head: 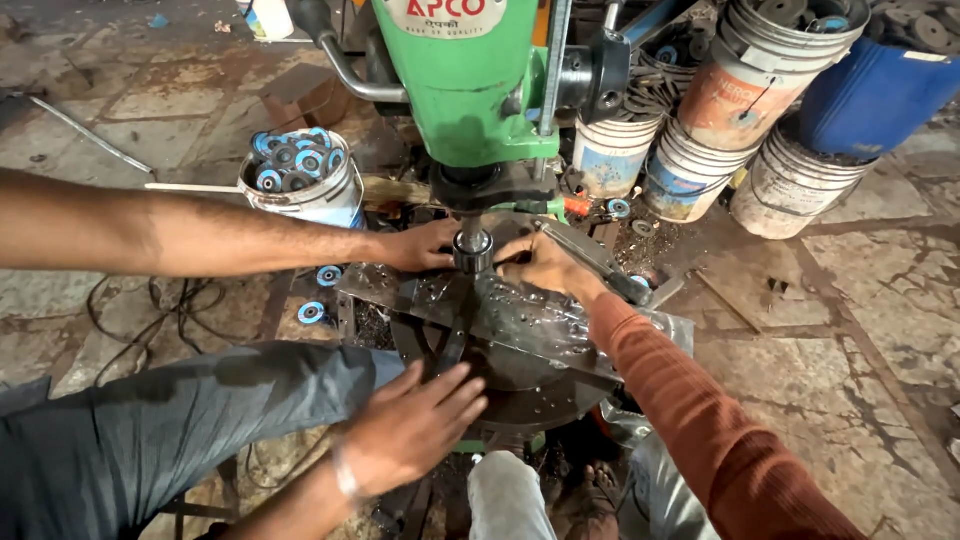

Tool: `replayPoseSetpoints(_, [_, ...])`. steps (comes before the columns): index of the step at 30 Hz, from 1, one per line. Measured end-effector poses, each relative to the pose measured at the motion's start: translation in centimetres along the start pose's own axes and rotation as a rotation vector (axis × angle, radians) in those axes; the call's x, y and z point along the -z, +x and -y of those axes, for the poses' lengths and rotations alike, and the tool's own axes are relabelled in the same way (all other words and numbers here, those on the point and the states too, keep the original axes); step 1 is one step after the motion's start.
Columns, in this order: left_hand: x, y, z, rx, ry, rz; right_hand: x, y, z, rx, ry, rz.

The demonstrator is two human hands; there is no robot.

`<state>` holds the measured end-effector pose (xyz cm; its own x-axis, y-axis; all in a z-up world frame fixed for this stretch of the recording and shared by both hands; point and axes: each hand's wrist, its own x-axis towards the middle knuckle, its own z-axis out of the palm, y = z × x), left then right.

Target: Drilling multiple holes into a metal plate using a drill press.

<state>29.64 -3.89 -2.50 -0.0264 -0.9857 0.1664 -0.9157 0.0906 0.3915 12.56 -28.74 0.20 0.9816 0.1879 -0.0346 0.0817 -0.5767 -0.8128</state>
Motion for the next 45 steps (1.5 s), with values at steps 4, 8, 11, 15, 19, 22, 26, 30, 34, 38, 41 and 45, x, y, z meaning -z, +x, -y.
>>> replayPoseSetpoints(4, [0.1,-0.1,-0.3,-0.081,-0.013,-0.046,-0.1,0.6,-1.0,-0.022,0.019,-0.002])
replayPoseSetpoints(8, [-0.3,-0.3,0.4,-0.078,0.013,-0.049,-0.1,0.5,-1.0,0.009,-0.038,-0.018])
replayPoseSetpoints(11, [0.0,-0.2,-0.4,-0.065,0.022,-0.049,-0.1,0.4,-1.0,0.003,-0.036,-0.021])
replayPoseSetpoints(15, [0.2,-0.2,-1.2,-0.048,0.033,-0.065,0.1,-0.3,0.2,-0.025,-0.040,-0.023])
replayPoseSetpoints(19, [0.4,0.1,-1.6,-0.067,0.026,-0.078,0.1,-0.2,-0.1,-0.044,-0.035,-0.018])
replayPoseSetpoints(22, [0.5,0.0,-1.8,-0.067,0.025,-0.083,-0.1,0.3,-1.0,-0.038,-0.012,-0.019])
replayPoseSetpoints(26, [0.6,0.0,-2.0,-0.009,0.003,-0.067,-0.2,0.6,-1.6,0.005,0.023,-0.013])
replayPoseSetpoints(30, [0.3,-0.1,-1.5,-0.016,0.022,-0.053,-0.1,0.4,-1.4,-0.027,0.053,0.014])
replayPoseSetpoints(34, [0.3,-0.1,-1.6,-0.045,0.028,-0.078,-0.1,0.3,-1.2,0.000,0.031,0.005])
replayPoseSetpoints(38, [0.3,-0.1,-1.4,-0.037,0.012,-0.068,0.1,-0.2,-0.2,-0.014,-0.001,-0.003])
replayPoseSetpoints(41, [0.3,-0.1,-1.4,-0.039,0.013,-0.067,0.0,-0.1,-0.4,-0.032,0.009,0.004])
replayPoseSetpoints(45, [0.4,-0.1,-1.6,-0.030,0.010,-0.053,0.2,-0.3,0.3,-0.048,0.062,0.017])
